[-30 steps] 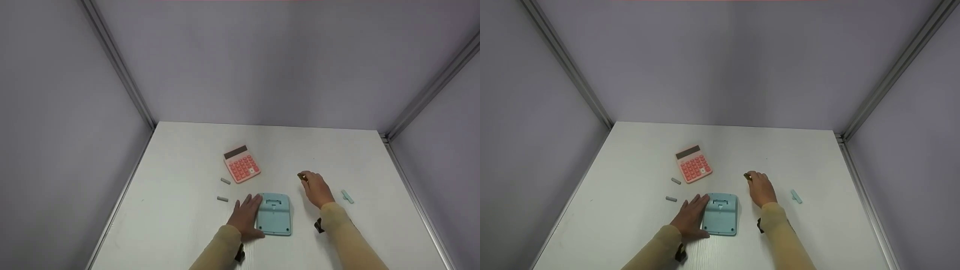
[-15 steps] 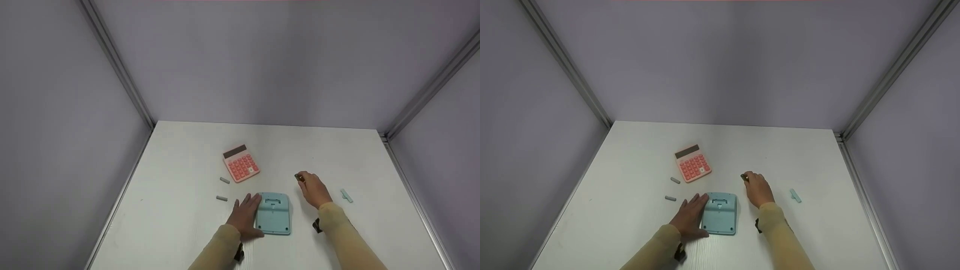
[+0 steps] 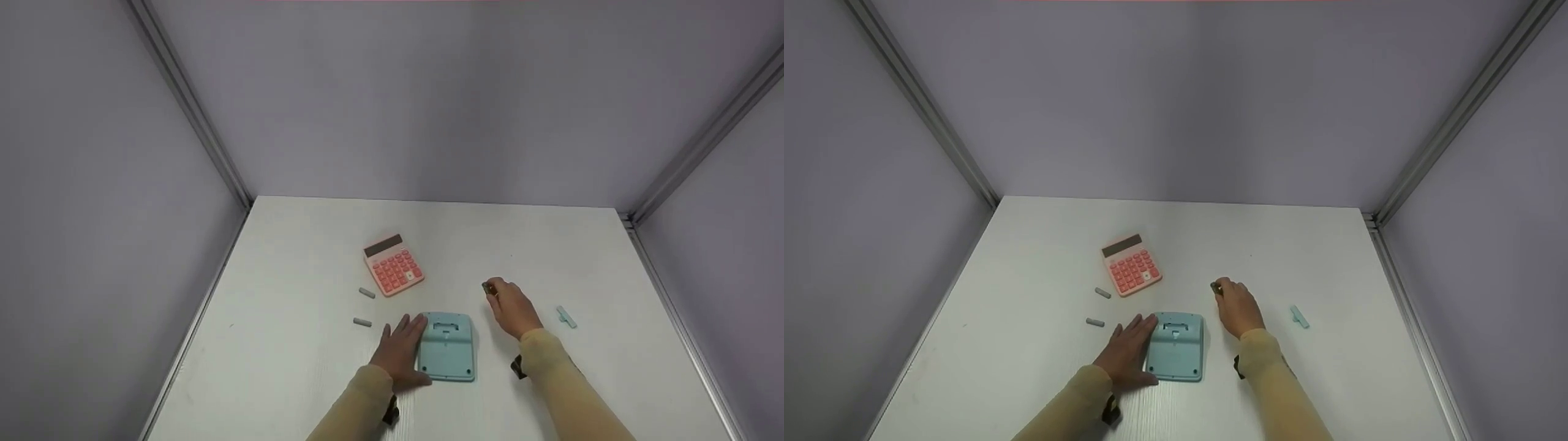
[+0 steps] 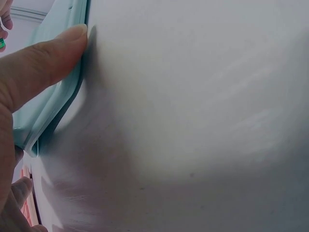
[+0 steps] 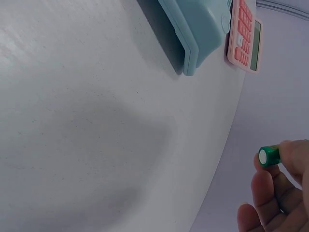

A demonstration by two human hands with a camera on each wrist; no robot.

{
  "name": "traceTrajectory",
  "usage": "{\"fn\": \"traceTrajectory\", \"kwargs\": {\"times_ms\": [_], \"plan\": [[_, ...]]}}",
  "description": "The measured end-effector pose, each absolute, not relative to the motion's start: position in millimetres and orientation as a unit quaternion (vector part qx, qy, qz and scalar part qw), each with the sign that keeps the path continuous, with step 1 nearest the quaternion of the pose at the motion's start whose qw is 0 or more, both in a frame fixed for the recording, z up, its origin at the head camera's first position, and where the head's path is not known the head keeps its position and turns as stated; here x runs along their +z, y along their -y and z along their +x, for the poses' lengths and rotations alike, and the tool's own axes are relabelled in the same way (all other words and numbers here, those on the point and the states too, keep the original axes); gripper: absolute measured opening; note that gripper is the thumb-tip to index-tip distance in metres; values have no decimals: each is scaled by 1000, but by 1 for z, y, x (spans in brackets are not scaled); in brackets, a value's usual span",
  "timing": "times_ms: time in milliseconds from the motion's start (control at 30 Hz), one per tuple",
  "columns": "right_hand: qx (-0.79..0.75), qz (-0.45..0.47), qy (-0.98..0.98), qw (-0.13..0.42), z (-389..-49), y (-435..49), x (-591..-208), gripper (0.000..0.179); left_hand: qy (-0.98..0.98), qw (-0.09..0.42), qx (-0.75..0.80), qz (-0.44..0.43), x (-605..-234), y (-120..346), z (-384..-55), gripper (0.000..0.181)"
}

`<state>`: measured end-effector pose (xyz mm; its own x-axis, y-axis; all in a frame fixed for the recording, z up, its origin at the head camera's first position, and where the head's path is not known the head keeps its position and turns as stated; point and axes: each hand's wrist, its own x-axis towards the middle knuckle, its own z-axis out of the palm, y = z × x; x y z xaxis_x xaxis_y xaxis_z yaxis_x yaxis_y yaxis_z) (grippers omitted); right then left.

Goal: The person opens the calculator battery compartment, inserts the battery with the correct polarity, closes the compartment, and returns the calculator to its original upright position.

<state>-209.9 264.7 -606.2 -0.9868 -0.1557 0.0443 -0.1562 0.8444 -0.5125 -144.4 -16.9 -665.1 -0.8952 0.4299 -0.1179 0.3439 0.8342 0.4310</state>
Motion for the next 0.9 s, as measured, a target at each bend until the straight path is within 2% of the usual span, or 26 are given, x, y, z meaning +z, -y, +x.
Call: {"fn": "traceTrajectory", "kwargs": {"times_ms": [100,333,733,833,900], "plan": [[274,78,958,-5,-209,-263,-605,27,-951,102,209,203,-665,17,-144,128],[266,117,956,27,-210,-260,-607,21,-952,104,205,204,-666,17,-144,127],[289,165,938,100,-210,-254,-605,50,-950,100,212,205,-666,19,-144,127],[282,173,937,115,-210,-253,-604,51,-950,100,212,206,-666,19,-144,128],[275,179,936,128,-210,-253,-605,44,-950,102,211,205,-666,19,-144,128]]}}
